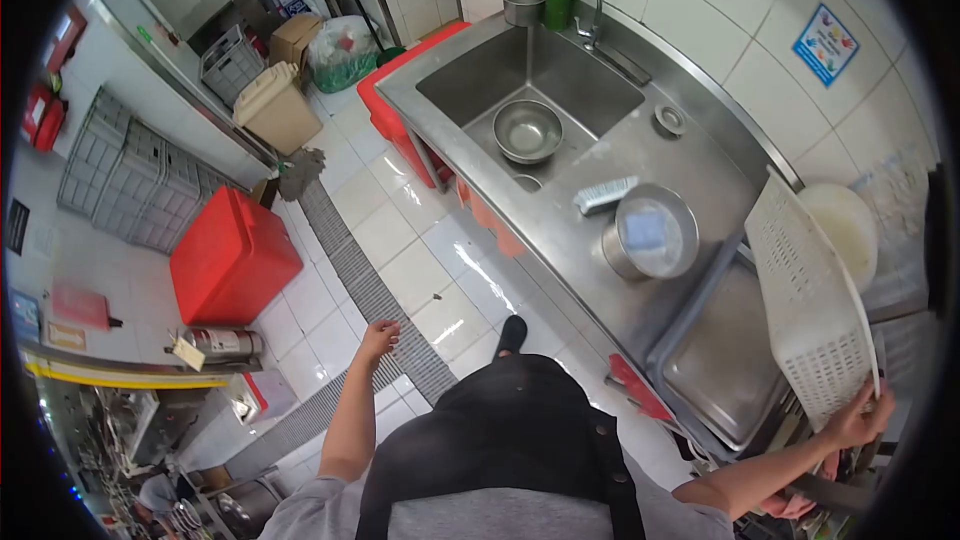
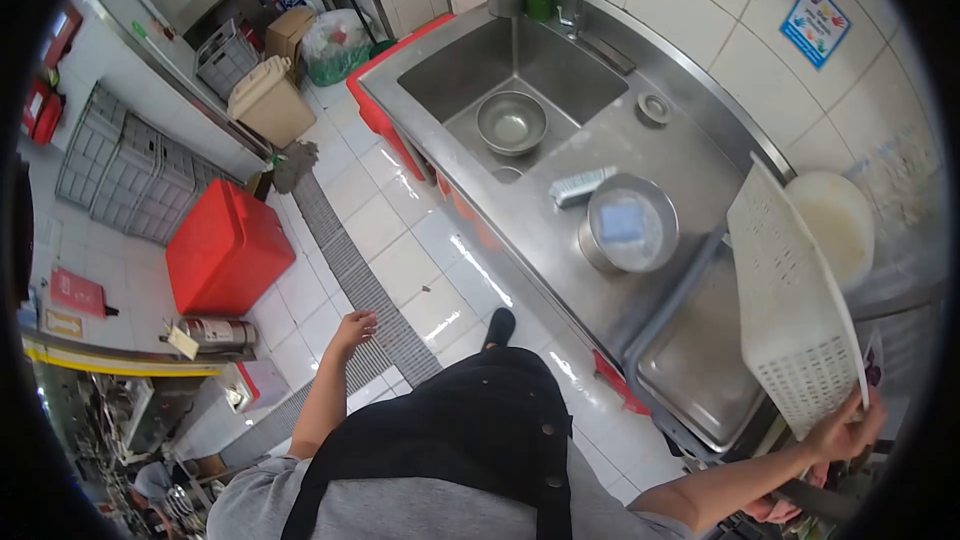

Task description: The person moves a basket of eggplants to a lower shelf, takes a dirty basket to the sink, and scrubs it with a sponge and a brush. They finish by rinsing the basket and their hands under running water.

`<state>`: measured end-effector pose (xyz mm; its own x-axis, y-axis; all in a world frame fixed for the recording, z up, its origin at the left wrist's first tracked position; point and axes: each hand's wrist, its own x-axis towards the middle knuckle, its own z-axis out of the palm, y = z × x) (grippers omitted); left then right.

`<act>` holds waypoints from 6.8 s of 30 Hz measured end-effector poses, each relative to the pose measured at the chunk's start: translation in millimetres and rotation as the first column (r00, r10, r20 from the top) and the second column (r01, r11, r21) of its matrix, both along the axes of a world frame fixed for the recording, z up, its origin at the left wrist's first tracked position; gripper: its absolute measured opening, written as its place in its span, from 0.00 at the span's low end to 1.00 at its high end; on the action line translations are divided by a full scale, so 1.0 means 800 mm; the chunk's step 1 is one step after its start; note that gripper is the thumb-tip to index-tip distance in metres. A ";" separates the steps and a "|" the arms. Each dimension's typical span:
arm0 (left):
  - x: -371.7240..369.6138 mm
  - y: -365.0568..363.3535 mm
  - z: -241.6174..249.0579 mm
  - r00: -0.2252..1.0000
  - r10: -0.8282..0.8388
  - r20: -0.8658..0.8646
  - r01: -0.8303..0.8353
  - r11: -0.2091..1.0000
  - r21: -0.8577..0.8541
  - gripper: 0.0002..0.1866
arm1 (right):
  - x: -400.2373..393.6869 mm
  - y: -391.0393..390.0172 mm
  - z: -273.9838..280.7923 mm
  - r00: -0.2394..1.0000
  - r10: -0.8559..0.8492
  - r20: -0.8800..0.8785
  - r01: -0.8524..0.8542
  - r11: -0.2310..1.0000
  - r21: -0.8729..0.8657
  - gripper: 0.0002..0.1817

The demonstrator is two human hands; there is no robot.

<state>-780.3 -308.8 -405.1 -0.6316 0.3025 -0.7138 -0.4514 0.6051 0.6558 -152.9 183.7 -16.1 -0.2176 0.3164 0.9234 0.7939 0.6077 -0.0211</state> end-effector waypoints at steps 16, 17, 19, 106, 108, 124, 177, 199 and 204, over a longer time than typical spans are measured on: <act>-0.417 0.496 0.205 0.947 -0.216 -0.239 0.319 0.735 0.598 0.36 | -0.651 0.148 0.030 0.609 0.775 0.170 -0.786 0.618 0.001 0.24; -0.440 0.517 0.230 0.915 -0.390 -0.101 0.353 0.653 0.670 0.41 | -0.672 0.153 0.021 0.599 0.788 0.145 -0.797 0.604 0.012 0.22; -0.495 0.545 0.250 0.848 -0.506 0.157 0.284 0.684 0.672 0.40 | -0.694 0.159 0.002 0.649 0.741 0.171 -0.754 0.656 0.019 0.19; -0.617 0.752 -0.077 0.880 -0.454 0.139 0.403 0.869 0.289 0.30 | -0.792 0.181 -0.263 0.882 -0.435 0.179 0.231 0.070 -0.970 0.39; -0.619 0.739 -0.112 0.873 -0.485 0.054 0.450 0.843 0.296 0.29 | -0.883 0.210 -0.369 0.980 -0.169 -0.109 -0.084 0.151 -0.985 0.43; -0.623 0.740 -0.130 0.846 -0.499 -0.189 0.533 0.771 0.348 0.32 | -1.161 0.271 -0.660 0.936 0.337 0.100 0.171 -0.186 -0.968 0.41; -0.622 0.768 -0.118 0.832 -0.535 -0.148 0.544 0.732 0.410 0.27 | -1.174 0.269 -0.631 0.789 0.595 0.153 0.251 -0.084 -0.964 0.24; -0.623 0.759 -0.127 0.842 -0.522 -0.139 0.528 0.740 0.416 0.27 | -1.208 0.320 -0.620 0.761 0.600 0.246 0.280 0.039 -0.959 0.28; -0.620 0.762 -0.127 0.847 -0.514 -0.134 0.519 0.749 0.412 0.26 | -1.200 0.307 -0.612 0.950 0.093 0.298 0.304 -0.062 -0.951 0.28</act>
<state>-1276.2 300.6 -506.8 -0.2991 0.8498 -0.4341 -0.1413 0.4105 0.9009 -1112.8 429.0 -505.8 -0.1747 0.8778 -0.4461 0.9405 0.0146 -0.3396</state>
